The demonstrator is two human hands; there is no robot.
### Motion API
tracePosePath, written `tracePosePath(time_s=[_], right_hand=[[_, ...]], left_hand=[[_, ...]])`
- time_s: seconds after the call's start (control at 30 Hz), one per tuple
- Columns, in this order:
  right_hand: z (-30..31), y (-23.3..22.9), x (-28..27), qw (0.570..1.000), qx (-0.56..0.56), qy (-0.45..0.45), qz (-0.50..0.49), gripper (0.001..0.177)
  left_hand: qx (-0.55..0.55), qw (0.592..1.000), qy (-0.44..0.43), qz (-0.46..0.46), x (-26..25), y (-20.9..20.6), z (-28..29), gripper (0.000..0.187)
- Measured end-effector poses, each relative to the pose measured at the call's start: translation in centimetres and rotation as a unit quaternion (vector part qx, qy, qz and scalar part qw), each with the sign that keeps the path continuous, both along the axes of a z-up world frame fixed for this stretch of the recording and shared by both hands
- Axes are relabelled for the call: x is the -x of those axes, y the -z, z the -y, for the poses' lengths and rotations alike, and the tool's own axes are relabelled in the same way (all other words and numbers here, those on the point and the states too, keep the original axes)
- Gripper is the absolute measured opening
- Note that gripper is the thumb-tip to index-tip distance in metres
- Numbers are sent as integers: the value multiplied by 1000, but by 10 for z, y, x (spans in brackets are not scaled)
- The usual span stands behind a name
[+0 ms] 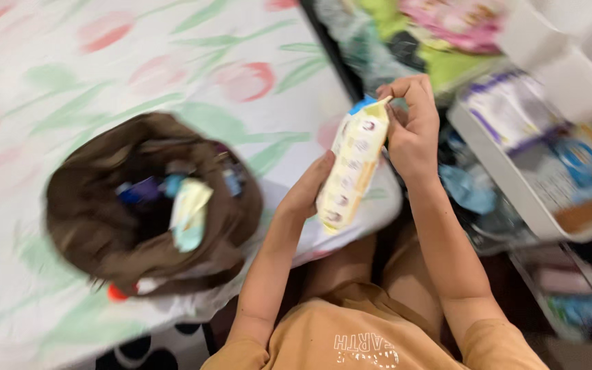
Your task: The person packs a brown backpack with daily essentials including a small pink container, a hair clip, a mirror, a phone, a small round container, wipes, and other small items. They place each item into the bag and occasionally into a nearby drawer or organizer.
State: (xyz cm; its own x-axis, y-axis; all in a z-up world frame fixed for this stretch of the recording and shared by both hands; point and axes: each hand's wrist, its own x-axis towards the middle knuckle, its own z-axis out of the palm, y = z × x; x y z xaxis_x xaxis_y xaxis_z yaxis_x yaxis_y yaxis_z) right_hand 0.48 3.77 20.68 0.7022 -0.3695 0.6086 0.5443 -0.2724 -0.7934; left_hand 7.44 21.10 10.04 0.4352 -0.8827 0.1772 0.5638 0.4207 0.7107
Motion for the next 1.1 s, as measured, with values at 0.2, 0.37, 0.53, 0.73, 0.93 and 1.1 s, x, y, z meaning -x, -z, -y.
tracePosePath(time_s=[0.2,0.37,0.53,0.73,0.93,1.1], right_hand=[[86,69,57,982,-71,171,-35,7],[133,132,120,949,-160,264,-58,7],[139,141,177,942,-186,277,-46,17],[147,74,244,844,224,441,-207,83],[206,71,244,795,301,371,-374,73],[271,119,213,886,168,352,-252,49]], left_hand=[[103,944,241,-198,5,28,62,71],[-12,981,125,-149,11,38,104,69],[-189,979,40,58,41,60,180,67],[-157,957,91,225,56,49,268,64],[-32,870,69,487,72,40,339,65],[2,903,-100,417,82,61,382,68]])
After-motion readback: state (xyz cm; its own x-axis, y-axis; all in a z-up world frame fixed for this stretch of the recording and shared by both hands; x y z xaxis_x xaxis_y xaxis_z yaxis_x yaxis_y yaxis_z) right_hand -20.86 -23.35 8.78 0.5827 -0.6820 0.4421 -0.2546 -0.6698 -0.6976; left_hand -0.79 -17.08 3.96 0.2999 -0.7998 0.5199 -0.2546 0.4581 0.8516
